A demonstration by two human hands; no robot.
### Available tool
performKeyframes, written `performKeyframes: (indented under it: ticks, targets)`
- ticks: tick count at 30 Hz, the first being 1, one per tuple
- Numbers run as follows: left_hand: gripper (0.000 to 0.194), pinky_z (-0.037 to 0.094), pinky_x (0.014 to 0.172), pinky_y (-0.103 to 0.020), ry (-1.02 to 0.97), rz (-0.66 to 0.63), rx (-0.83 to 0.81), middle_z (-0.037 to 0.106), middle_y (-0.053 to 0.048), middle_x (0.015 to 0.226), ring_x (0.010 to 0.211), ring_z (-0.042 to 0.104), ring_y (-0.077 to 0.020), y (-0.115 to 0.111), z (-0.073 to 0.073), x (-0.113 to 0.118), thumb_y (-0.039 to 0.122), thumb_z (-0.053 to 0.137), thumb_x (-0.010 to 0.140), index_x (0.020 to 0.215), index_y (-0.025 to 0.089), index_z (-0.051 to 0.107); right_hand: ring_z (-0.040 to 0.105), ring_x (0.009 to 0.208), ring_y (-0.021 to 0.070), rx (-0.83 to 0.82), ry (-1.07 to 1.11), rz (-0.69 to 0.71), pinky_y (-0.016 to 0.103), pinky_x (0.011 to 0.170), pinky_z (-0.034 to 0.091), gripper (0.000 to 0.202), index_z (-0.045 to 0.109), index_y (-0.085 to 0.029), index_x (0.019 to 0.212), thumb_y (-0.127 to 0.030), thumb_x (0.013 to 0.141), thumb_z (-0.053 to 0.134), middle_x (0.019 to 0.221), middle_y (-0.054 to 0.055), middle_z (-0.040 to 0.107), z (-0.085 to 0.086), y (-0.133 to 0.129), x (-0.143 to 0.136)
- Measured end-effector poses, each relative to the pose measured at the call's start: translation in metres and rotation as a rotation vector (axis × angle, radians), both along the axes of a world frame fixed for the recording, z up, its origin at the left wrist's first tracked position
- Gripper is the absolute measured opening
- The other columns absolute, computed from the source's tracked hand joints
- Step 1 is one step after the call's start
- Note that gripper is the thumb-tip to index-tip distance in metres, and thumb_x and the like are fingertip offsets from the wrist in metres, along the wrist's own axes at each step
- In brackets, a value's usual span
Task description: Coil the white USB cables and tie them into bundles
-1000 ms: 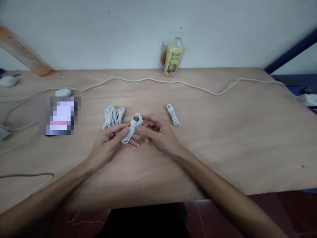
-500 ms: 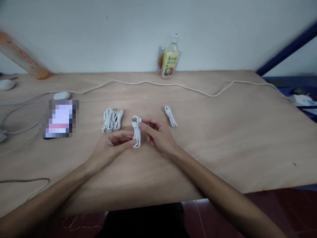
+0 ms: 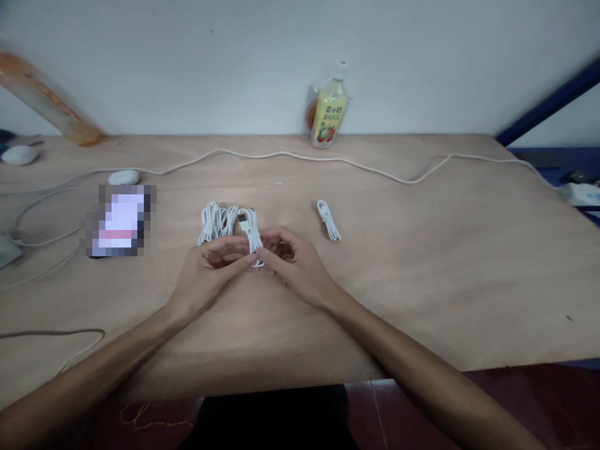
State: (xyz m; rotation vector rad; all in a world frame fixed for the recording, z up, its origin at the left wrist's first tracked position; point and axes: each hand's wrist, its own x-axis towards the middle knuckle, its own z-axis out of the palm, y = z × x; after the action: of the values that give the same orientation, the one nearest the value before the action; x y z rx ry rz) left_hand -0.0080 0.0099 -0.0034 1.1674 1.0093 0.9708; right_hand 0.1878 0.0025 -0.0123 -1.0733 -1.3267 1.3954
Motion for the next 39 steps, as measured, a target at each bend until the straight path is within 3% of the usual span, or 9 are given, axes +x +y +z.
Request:
performKeyframes:
  ticks: [7, 13, 24, 34, 39]
  targets:
    - [0.026, 0.074, 0.076, -0.036, -0.026, -0.042, 0.032, 0.088, -0.007, 0.1, 0.077, 0.083, -0.0211, 0.001, 0.005, 0.0, 0.042, 0.084, 0.092, 0.104, 0.019, 0.088, 0.056, 0.058, 0.01, 0.007, 0.059, 0.022, 0.023, 0.049, 0.044, 0.028, 0.078, -0.023, 0.111, -0.044, 0.094, 0.082, 0.083, -0.001, 0.073, 0.001, -0.002, -0.001]
    - [0.019, 0.07, 0.057, -0.028, 0.025, 0.024, 0.02, 0.08, -0.002, 0.07, 0.058, 0.077, -0.0175, 0.004, 0.006, -0.003, 0.039, 0.088, 0.088, 0.092, 0.02, 0.087, 0.052, 0.055, 0.0098, 0.022, 0.092, 0.053, 0.023, 0.048, 0.045, 0.023, 0.079, -0.026, 0.106, -0.043, 0.092, 0.086, 0.077, -0.004, 0.068, 0.008, -0.006, -0.004]
    - [0.022, 0.068, 0.052, -0.026, -0.001, 0.03, 0.042, 0.08, -0.002, 0.065, 0.055, 0.076, -0.0176, 0.005, 0.003, -0.003, 0.04, 0.09, 0.086, 0.082, 0.019, 0.083, 0.048, 0.051, 0.0075, -0.004, 0.095, 0.157, 0.021, 0.045, 0.042, 0.027, 0.075, -0.025, 0.111, -0.047, 0.097, 0.081, 0.077, -0.006, 0.066, 0.013, -0.006, -0.001]
    - [0.026, 0.066, 0.05, -0.026, 0.05, 0.028, 0.039, 0.08, -0.004, 0.069, 0.055, 0.075, -0.0173, 0.004, 0.002, -0.002, 0.044, 0.085, 0.091, 0.082, 0.02, 0.081, 0.045, 0.049, 0.0077, 0.0, 0.085, 0.164, 0.022, 0.045, 0.039, 0.029, 0.076, -0.025, 0.113, -0.049, 0.096, 0.082, 0.073, -0.007, 0.063, 0.01, -0.005, 0.0]
    - [0.028, 0.067, 0.055, -0.028, 0.035, 0.005, 0.039, 0.081, -0.004, 0.073, 0.061, 0.076, -0.0181, 0.004, 0.002, -0.002, 0.047, 0.084, 0.092, 0.085, 0.019, 0.081, 0.048, 0.054, 0.0095, 0.014, 0.053, 0.098, 0.024, 0.047, 0.039, 0.028, 0.078, -0.025, 0.112, -0.048, 0.096, 0.081, 0.076, -0.005, 0.066, 0.01, -0.007, -0.003]
